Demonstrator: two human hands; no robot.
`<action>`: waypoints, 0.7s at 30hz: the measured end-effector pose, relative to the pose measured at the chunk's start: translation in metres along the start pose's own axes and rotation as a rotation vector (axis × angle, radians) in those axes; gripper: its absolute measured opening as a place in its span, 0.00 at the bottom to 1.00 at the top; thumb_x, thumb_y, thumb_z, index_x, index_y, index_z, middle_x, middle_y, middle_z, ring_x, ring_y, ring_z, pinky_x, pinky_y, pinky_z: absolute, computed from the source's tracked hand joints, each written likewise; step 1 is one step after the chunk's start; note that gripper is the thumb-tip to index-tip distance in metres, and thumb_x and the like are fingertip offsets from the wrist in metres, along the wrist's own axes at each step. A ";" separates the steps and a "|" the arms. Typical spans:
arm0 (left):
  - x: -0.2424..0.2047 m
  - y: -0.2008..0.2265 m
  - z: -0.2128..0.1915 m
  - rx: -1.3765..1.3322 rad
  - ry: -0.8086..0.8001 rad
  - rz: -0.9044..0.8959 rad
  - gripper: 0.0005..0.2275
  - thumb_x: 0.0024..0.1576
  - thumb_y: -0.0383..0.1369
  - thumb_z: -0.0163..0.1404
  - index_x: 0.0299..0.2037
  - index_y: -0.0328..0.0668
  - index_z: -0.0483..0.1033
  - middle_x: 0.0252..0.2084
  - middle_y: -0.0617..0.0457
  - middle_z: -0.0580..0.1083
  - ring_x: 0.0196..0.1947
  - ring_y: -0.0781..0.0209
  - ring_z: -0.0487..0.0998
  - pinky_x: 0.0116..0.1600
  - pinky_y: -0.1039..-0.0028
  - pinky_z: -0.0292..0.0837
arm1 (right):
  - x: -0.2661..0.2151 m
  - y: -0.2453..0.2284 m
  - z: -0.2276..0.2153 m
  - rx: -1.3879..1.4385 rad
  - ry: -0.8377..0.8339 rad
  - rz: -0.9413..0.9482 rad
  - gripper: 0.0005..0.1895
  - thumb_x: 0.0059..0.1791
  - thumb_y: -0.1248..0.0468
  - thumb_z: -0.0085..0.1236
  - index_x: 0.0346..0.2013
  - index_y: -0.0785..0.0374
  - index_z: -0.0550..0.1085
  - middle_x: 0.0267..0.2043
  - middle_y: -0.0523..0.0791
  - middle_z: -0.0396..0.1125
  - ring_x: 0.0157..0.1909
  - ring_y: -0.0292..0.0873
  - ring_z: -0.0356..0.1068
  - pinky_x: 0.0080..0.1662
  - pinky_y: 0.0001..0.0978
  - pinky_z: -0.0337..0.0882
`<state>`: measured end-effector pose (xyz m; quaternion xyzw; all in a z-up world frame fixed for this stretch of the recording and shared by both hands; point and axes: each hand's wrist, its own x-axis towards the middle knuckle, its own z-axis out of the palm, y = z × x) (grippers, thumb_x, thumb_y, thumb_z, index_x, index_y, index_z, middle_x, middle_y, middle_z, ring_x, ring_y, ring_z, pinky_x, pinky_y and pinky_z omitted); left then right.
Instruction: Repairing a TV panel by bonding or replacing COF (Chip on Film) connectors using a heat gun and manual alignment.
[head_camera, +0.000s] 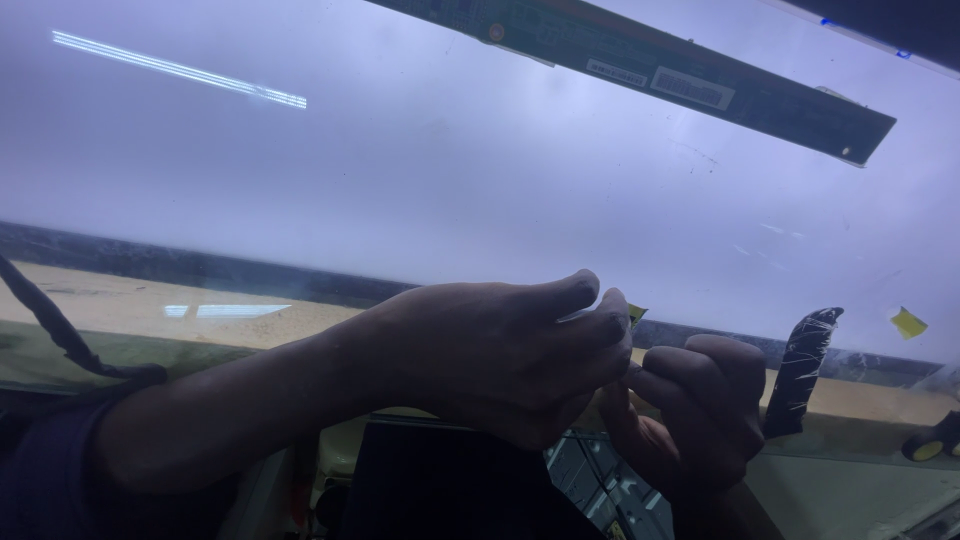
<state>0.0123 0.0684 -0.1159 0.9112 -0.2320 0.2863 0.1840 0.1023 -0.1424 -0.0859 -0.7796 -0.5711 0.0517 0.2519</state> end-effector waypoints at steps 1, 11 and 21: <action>0.000 0.000 0.000 -0.005 -0.002 0.002 0.10 0.61 0.27 0.43 0.33 0.42 0.78 0.38 0.51 0.76 0.44 0.59 0.75 0.49 0.75 0.65 | -0.001 -0.001 0.000 0.001 0.000 0.006 0.08 0.44 0.68 0.59 0.20 0.62 0.72 0.24 0.44 0.66 0.29 0.46 0.61 0.38 0.37 0.62; 0.001 -0.002 -0.002 0.023 -0.007 0.003 0.10 0.62 0.27 0.42 0.32 0.44 0.77 0.38 0.53 0.75 0.44 0.60 0.74 0.50 0.76 0.65 | 0.000 0.001 0.000 -0.036 0.058 -0.020 0.05 0.44 0.70 0.60 0.23 0.62 0.73 0.23 0.44 0.65 0.28 0.45 0.60 0.37 0.35 0.62; 0.001 -0.001 -0.002 0.013 0.006 -0.010 0.11 0.61 0.27 0.40 0.32 0.43 0.78 0.38 0.52 0.76 0.44 0.60 0.75 0.50 0.76 0.65 | -0.002 0.001 0.002 -0.014 0.091 0.008 0.05 0.45 0.69 0.59 0.23 0.63 0.74 0.24 0.45 0.65 0.30 0.46 0.59 0.37 0.35 0.60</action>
